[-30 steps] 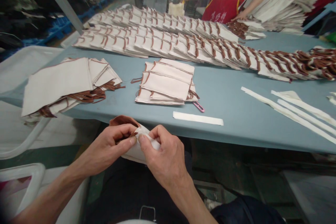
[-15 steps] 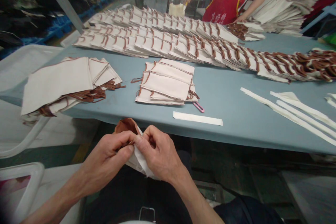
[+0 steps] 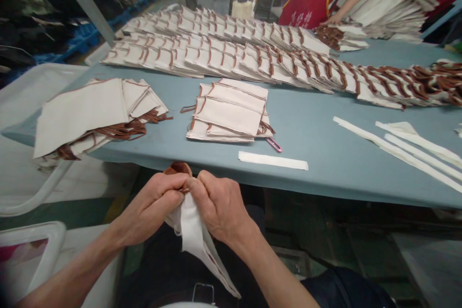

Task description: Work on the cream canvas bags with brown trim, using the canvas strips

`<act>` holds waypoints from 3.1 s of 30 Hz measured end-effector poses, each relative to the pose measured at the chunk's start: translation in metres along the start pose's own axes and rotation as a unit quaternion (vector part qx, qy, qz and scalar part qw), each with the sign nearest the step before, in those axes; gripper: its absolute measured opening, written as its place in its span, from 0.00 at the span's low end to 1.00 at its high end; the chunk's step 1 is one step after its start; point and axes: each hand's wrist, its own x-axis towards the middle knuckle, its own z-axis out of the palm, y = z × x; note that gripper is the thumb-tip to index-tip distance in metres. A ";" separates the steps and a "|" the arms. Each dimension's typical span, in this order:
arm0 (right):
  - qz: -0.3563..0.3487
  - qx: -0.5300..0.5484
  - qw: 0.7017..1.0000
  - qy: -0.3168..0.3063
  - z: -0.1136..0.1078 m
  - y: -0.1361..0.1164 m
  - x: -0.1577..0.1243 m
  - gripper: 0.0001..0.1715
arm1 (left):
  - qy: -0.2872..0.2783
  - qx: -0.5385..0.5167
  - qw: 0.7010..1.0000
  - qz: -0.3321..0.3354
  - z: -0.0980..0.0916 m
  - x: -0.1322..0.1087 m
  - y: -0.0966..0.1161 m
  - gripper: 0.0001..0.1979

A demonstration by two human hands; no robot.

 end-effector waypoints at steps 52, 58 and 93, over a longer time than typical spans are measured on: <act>-0.080 0.120 0.973 -0.178 -0.049 -0.026 0.006 0.20 | 0.068 0.160 0.954 0.246 -0.027 -0.024 0.005 0.10; -0.307 -0.142 0.937 -0.086 -0.056 -0.033 0.004 0.19 | -0.100 0.041 0.987 0.117 -0.045 -0.017 0.025 0.18; -0.268 -0.065 0.958 -0.078 -0.059 -0.044 -0.016 0.23 | -0.134 0.177 0.950 0.218 -0.033 -0.019 0.044 0.16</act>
